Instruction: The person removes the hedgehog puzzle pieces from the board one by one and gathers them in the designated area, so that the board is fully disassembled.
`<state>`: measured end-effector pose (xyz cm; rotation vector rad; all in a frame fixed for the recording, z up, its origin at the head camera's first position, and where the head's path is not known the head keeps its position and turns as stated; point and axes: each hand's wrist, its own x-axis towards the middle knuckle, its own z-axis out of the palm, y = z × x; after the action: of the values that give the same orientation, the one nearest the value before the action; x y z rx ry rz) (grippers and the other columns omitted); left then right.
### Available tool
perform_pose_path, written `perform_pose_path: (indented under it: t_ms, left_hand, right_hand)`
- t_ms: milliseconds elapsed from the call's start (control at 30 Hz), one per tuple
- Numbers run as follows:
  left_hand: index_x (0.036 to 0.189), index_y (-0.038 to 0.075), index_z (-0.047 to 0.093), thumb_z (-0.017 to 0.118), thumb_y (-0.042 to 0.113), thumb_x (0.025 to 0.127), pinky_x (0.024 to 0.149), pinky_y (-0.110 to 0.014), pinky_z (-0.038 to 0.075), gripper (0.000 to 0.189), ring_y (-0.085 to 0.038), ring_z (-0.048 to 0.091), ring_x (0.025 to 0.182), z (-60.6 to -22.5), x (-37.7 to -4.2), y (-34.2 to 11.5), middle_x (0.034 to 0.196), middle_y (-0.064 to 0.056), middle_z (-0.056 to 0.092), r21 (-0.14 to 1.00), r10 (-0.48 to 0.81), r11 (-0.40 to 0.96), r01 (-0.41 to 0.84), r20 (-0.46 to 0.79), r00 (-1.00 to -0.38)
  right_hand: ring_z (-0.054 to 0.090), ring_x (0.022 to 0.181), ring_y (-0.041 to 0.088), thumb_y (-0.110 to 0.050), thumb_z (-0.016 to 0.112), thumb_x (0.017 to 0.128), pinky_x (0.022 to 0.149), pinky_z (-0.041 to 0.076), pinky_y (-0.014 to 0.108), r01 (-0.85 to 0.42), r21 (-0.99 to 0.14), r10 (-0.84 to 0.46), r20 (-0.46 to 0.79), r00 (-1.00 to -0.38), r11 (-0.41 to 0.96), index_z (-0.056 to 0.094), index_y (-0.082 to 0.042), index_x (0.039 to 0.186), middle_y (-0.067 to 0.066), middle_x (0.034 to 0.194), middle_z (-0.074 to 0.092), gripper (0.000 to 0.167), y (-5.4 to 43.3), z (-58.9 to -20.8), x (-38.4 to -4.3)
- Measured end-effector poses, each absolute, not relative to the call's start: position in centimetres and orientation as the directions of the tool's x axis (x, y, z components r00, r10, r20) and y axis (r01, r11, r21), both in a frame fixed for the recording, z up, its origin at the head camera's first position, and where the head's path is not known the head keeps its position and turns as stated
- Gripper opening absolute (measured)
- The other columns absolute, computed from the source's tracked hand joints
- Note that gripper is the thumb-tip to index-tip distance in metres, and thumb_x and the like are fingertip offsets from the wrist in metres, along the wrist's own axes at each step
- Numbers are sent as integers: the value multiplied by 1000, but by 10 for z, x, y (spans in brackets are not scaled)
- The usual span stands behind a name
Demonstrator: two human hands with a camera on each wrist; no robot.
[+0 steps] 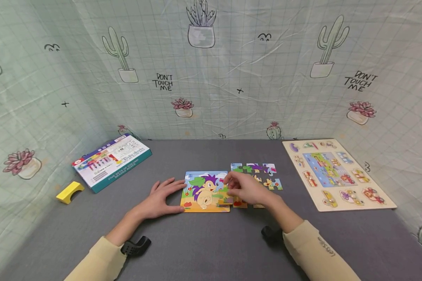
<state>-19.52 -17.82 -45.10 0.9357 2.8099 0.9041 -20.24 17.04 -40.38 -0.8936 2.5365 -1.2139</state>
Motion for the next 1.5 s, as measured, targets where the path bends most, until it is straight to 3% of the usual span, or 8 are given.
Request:
perform_pose_path:
  t_ms: [400,867,1267,1500]
  left_hand:
    - [148,13,53,78,45,87,110,-71,-1,74,-40,22,148,-453,-196,-180,155,-5,44,545,559,646,535,141,-817]
    - [149,15,52,77,46,86,111,-70,-2,75,-38,21,149,-453,-196,-179,156,-5,43,536,554,661,526,125,-823]
    - [150,15,52,77,47,86,111,-70,-2,76,-38,21,149,-452,-196,-179,157,-4,42,536,554,661,525,123,-823]
    - [149,14,52,78,46,86,111,-70,-2,75,-38,20,149,-451,-196,-179,157,-4,42,541,557,657,525,121,-822]
  right_hand:
    - [59,81,20,-4,68,96,70,51,28,-393,-736,-537,48,-842,551,60,-1,110,3,91,61,16,228,-391,-202]
    - [57,77,17,-1,65,97,68,48,28,-343,-732,-525,-24,-851,589,57,1,112,5,88,61,17,283,-395,-194]
    - [56,79,16,0,65,97,67,47,28,-298,-727,-504,-76,-861,619,57,4,115,5,89,59,21,301,-399,-191]
    - [55,81,17,-3,69,94,68,47,28,-295,-669,-460,-79,-884,683,59,1,115,2,90,59,24,300,-403,-189]
